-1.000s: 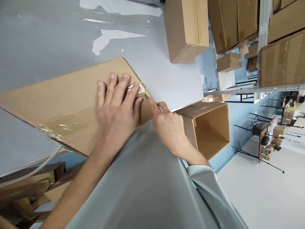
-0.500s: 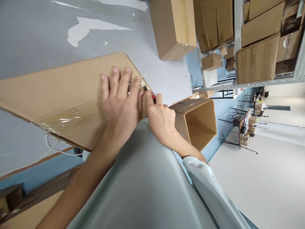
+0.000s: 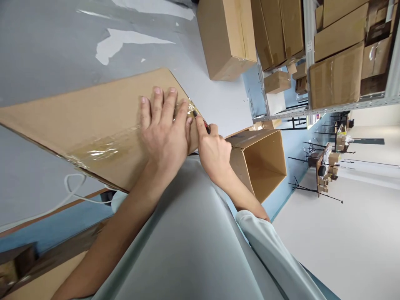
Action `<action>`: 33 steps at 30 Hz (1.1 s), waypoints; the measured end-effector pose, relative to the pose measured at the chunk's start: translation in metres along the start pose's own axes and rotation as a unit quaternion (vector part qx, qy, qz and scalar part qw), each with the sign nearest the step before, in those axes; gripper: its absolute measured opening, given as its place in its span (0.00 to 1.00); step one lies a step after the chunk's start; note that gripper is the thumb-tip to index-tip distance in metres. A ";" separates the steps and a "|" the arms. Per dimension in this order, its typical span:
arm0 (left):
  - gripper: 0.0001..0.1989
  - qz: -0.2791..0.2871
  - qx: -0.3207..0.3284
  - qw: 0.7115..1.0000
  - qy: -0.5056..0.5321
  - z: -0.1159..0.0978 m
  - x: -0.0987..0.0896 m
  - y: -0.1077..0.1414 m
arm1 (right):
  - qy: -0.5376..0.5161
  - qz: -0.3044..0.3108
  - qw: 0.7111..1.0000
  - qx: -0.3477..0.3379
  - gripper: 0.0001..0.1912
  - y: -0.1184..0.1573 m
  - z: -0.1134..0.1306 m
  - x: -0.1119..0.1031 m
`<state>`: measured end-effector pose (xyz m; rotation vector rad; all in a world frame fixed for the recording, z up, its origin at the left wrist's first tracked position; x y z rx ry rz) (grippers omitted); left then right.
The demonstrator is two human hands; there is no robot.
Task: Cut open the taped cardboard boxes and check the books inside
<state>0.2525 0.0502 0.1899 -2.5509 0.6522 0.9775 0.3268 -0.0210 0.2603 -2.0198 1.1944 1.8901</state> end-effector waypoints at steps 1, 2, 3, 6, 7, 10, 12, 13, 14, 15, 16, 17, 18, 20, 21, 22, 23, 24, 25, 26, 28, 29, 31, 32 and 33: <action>0.28 -0.001 0.004 1.000 0.000 -0.001 0.002 0.002 | 0.001 0.005 1.000 0.000 0.37 0.001 -0.003 0.001; 0.29 -0.004 0.008 1.000 0.002 -0.001 0.004 0.003 | 0.002 0.009 1.000 0.001 0.38 0.001 -0.006 0.003; 0.30 -0.008 0.012 1.000 0.004 0.000 0.006 0.004 | 0.000 0.008 1.000 -0.001 0.38 0.000 -0.008 0.005; 0.31 -0.022 0.010 1.000 0.002 0.009 0.015 0.003 | -0.024 -0.005 0.999 -0.030 0.38 -0.005 -0.014 0.006; 0.32 -0.023 0.006 1.000 0.001 0.012 0.018 0.002 | -0.036 -0.009 0.998 -0.047 0.37 -0.006 -0.017 0.006; 0.35 -0.010 0.002 1.000 0.000 0.019 0.022 0.001 | -0.066 -0.007 0.994 -0.092 0.36 -0.007 -0.026 0.003; 0.37 0.001 0.003 1.000 -0.011 0.019 0.022 0.000 | -0.073 -0.004 0.991 -0.112 0.35 -0.006 -0.034 0.002; 0.38 0.007 0.001 1.000 -0.023 0.018 0.022 0.001 | -0.072 -0.004 0.990 -0.119 0.35 -0.007 -0.038 0.001; 0.39 0.012 -0.003 0.999 -0.038 0.017 0.022 0.001 | -0.067 -0.005 0.989 -0.128 0.35 -0.008 -0.041 0.001; 0.39 0.017 -0.009 0.998 -0.055 0.016 0.021 0.001 | -0.061 -0.005 0.988 -0.139 0.36 -0.010 -0.042 0.000; 0.39 0.022 -0.013 0.997 -0.068 0.016 0.021 0.001 | -0.054 -0.004 0.987 -0.151 0.36 -0.013 -0.043 0.000; 0.39 0.026 -0.017 0.996 -0.079 0.015 0.020 0.001 | -0.047 -0.001 0.985 -0.165 0.37 -0.016 -0.042 -0.001; 0.39 0.029 -0.020 0.996 -0.084 0.015 0.019 0.001 | -0.042 0.001 0.983 -0.178 0.37 -0.020 -0.041 -0.002; 0.38 0.028 -0.022 0.996 -0.088 0.015 0.017 0.000 | -0.037 0.004 0.980 -0.197 0.38 -0.025 -0.037 -0.003; 0.37 0.024 -0.023 0.996 -0.086 0.015 0.016 0.000 | -0.036 0.004 0.979 -0.200 0.38 -0.026 -0.035 -0.003; 0.36 0.020 -0.023 0.996 -0.085 0.015 0.014 0.000 | -0.037 0.005 0.979 -0.199 0.39 -0.026 -0.033 -0.003; 0.36 0.015 -0.022 0.996 -0.086 0.015 0.012 0.000 | -0.038 0.007 0.980 -0.195 0.39 -0.025 -0.032 -0.003; 0.35 0.010 -0.021 0.996 -0.087 0.015 0.010 -0.001 | -0.039 0.009 0.981 -0.188 0.39 -0.024 -0.031 -0.002; 0.35 0.005 -0.019 0.996 -0.088 0.014 0.009 -0.001 | -0.039 0.011 0.983 -0.180 0.39 -0.022 -0.030 -0.001; 0.34 0.002 -0.019 0.996 -0.092 0.013 0.007 -0.001 | -0.040 0.013 0.984 -0.173 0.40 -0.021 -0.030 0.000; 0.32 0.002 -0.020 0.995 -0.101 0.010 0.004 -0.001 | -0.041 0.015 0.984 -0.170 0.40 -0.019 -0.031 0.002; 0.31 0.006 -0.021 0.994 -0.107 0.009 0.003 0.000 | -0.041 0.015 0.984 -0.175 0.41 -0.020 -0.031 0.003; 0.29 0.006 -0.023 0.993 -0.118 0.008 0.001 0.000 | -0.043 0.014 0.981 -0.191 0.40 -0.022 -0.033 0.004; 0.28 0.002 -0.021 0.992 -0.121 0.008 0.000 0.001 | -0.044 0.012 0.979 -0.199 0.40 -0.023 -0.034 0.005; 0.28 -0.002 -0.018 0.992 -0.121 0.008 0.000 0.001 | -0.045 0.011 0.978 -0.205 0.40 -0.025 -0.036 0.006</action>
Point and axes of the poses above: each hand's wrist, its own y-axis away from the middle knuckle, its own x-axis out of the palm, z = x × y, the point moved 2 cm from there along -y, towards the middle knuckle, and after that the axes turned 12 degrees about -y, right-handed, at the moved point
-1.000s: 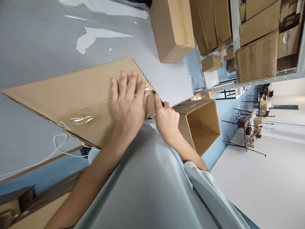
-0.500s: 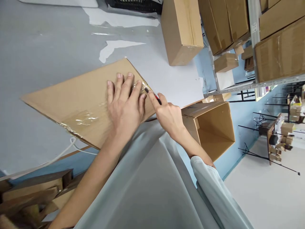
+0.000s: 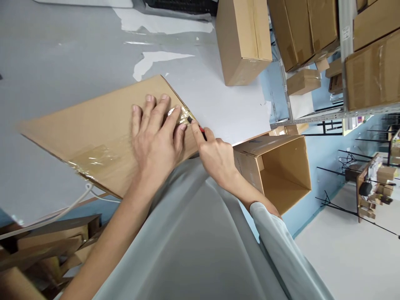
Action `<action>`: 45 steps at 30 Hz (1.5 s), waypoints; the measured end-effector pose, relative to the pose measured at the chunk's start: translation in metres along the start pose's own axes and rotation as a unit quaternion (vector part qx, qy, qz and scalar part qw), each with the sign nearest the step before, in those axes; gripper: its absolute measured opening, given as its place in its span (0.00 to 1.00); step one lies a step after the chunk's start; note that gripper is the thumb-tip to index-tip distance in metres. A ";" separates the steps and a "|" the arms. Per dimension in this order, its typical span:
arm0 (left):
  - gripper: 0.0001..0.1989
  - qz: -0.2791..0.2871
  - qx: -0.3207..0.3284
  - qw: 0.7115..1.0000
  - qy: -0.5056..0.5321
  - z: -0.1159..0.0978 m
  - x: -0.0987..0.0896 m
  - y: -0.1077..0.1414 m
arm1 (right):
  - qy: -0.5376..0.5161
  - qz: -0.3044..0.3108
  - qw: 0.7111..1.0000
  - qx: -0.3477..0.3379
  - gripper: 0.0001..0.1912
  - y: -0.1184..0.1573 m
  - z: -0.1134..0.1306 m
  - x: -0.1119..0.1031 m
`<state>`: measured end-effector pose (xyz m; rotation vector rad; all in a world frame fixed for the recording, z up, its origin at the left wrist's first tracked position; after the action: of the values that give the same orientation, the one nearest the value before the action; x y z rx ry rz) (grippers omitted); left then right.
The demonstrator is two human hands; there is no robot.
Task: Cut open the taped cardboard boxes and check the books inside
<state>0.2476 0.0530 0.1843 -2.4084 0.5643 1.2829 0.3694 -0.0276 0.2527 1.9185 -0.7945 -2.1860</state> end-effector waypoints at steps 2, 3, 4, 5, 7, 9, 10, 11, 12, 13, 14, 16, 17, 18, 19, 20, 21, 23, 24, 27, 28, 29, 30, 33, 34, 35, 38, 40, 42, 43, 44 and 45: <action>0.27 -0.008 0.008 1.000 0.007 0.001 0.000 0.000 | 0.000 -0.002 1.000 -0.008 0.40 -0.001 -0.003 0.001; 0.26 -0.010 0.013 1.000 0.014 0.002 0.000 0.001 | 0.001 -0.002 1.000 -0.009 0.41 -0.001 -0.005 0.002; 0.26 -0.009 0.017 1.000 0.022 0.003 0.001 0.001 | 0.001 -0.002 1.000 -0.009 0.41 -0.001 -0.006 0.003; 0.26 -0.011 0.020 0.999 0.030 0.004 0.001 0.001 | 0.002 -0.002 1.000 -0.008 0.41 0.000 -0.006 0.003; 0.27 -0.012 0.023 0.999 0.042 0.005 0.001 0.001 | 0.005 -0.003 1.000 -0.003 0.41 0.000 -0.005 0.003; 0.27 -0.013 0.023 0.999 0.048 0.005 0.000 0.001 | 0.007 -0.004 1.000 0.008 0.40 0.000 0.000 0.002; 0.27 -0.014 0.024 0.998 0.051 0.005 0.000 0.002 | 0.008 -0.004 1.000 0.016 0.40 -0.001 0.003 0.000; 0.27 -0.015 0.024 0.998 0.055 0.005 0.001 0.001 | 0.010 -0.004 1.000 0.026 0.39 -0.001 0.007 -0.001; 0.27 -0.017 0.024 0.998 0.061 0.004 0.001 0.001 | 0.012 -0.003 0.999 0.038 0.39 -0.002 0.012 -0.003; 0.27 -0.019 0.024 0.997 0.066 0.004 0.002 0.001 | 0.013 -0.002 0.999 0.051 0.38 -0.003 0.017 -0.005; 0.27 -0.023 0.022 0.997 0.069 0.004 0.003 0.001 | 0.015 0.000 0.998 0.065 0.38 -0.004 0.022 -0.007; 0.27 -0.028 0.016 0.997 0.070 0.003 0.004 0.000 | 0.017 0.002 0.996 0.088 0.37 -0.006 0.031 -0.009; 0.27 -0.029 0.013 0.997 0.070 0.003 0.004 0.000 | 0.017 0.001 0.995 0.097 0.37 -0.005 0.034 -0.010; 0.27 -0.028 0.012 0.997 0.071 0.002 0.004 0.000 | 0.018 0.000 0.994 0.105 0.37 -0.005 0.036 -0.010; 0.27 -0.029 0.013 0.997 0.075 0.001 0.003 0.000 | 0.018 -0.001 0.994 0.111 0.37 -0.003 0.037 -0.009; 0.27 -0.029 0.017 0.996 0.081 0.001 0.002 0.000 | 0.019 -0.002 0.993 0.117 0.37 -0.001 0.037 -0.008; 0.27 -0.029 0.022 0.996 0.087 0.000 0.002 0.000 | 0.020 -0.002 0.992 0.124 0.37 0.001 0.037 -0.007; 0.28 -0.025 0.025 0.995 0.093 -0.002 0.002 0.001 | 0.021 -0.007 0.990 0.138 0.37 0.002 0.036 -0.005; 0.28 -0.016 0.023 0.995 0.092 -0.002 0.002 0.000 | 0.019 -0.012 0.989 0.145 0.37 0.001 0.034 -0.003; 0.29 0.011 0.005 0.996 0.085 -0.004 0.005 -0.001 | 0.000 -0.030 0.986 0.162 0.35 -0.009 0.029 0.000; 0.29 0.014 0.003 0.996 0.085 -0.004 0.005 -0.001 | -0.010 -0.036 0.986 0.162 0.34 -0.013 0.026 0.000; 0.29 0.011 0.004 0.996 0.087 -0.004 0.005 -0.002 | -0.023 -0.041 0.987 0.157 0.34 -0.015 0.023 0.000; 0.28 0.002 0.009 0.996 0.088 -0.003 0.004 -0.001 | -0.039 -0.047 0.987 0.147 0.34 -0.016 0.020 -0.002; 0.27 -0.030 0.032 0.996 0.078 0.000 0.000 0.000 | -0.116 -0.062 0.987 0.097 0.32 -0.005 0.009 -0.008; 0.27 -0.037 0.039 0.996 0.066 0.002 -0.001 0.000 | -0.149 -0.070 0.983 0.082 0.31 0.001 0.004 -0.011; 0.27 -0.040 0.044 0.997 0.052 0.003 -0.002 0.000 | -0.182 -0.086 0.977 0.073 0.31 0.009 -0.002 -0.012; 0.26 -0.042 0.053 0.998 0.011 0.006 -0.003 -0.002 | -0.292 -0.178 0.936 0.084 0.31 0.015 -0.034 -0.004; 0.25 -0.040 0.056 0.998 -0.007 0.007 -0.003 -0.004 | -0.377 -0.241 0.889 0.092 0.33 -0.008 -0.063 0.019; 0.24 -0.041 0.064 0.997 -0.012 0.008 -0.005 -0.002 | -0.458 -0.241 0.852 0.085 0.32 -0.054 -0.088 0.054; 0.24 -0.048 0.066 0.997 -0.013 0.009 -0.008 0.000 | -0.482 -0.220 0.843 0.092 0.30 -0.082 -0.097 0.073; 0.23 -0.061 0.061 0.996 -0.017 0.011 -0.012 0.005 | -0.493 -0.185 0.844 0.105 0.27 -0.110 -0.103 0.091; 0.22 -0.081 0.047 0.995 -0.024 0.014 -0.017 0.011 | -0.490 -0.157 0.847 0.136 0.24 -0.136 -0.106 0.108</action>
<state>0.2229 0.0534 0.1901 -2.2895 0.3983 1.2149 0.4834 0.0109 0.0880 0.8981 -0.9723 -3.4544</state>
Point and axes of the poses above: each hand's wrist, its own y-axis away from the middle knuckle, its own x-axis out of the palm, z = x × y, the point moved 2 cm from there along -y, towards the middle knuckle, and after that the axes turned 12 degrees about -y, right-handed, at the moved point
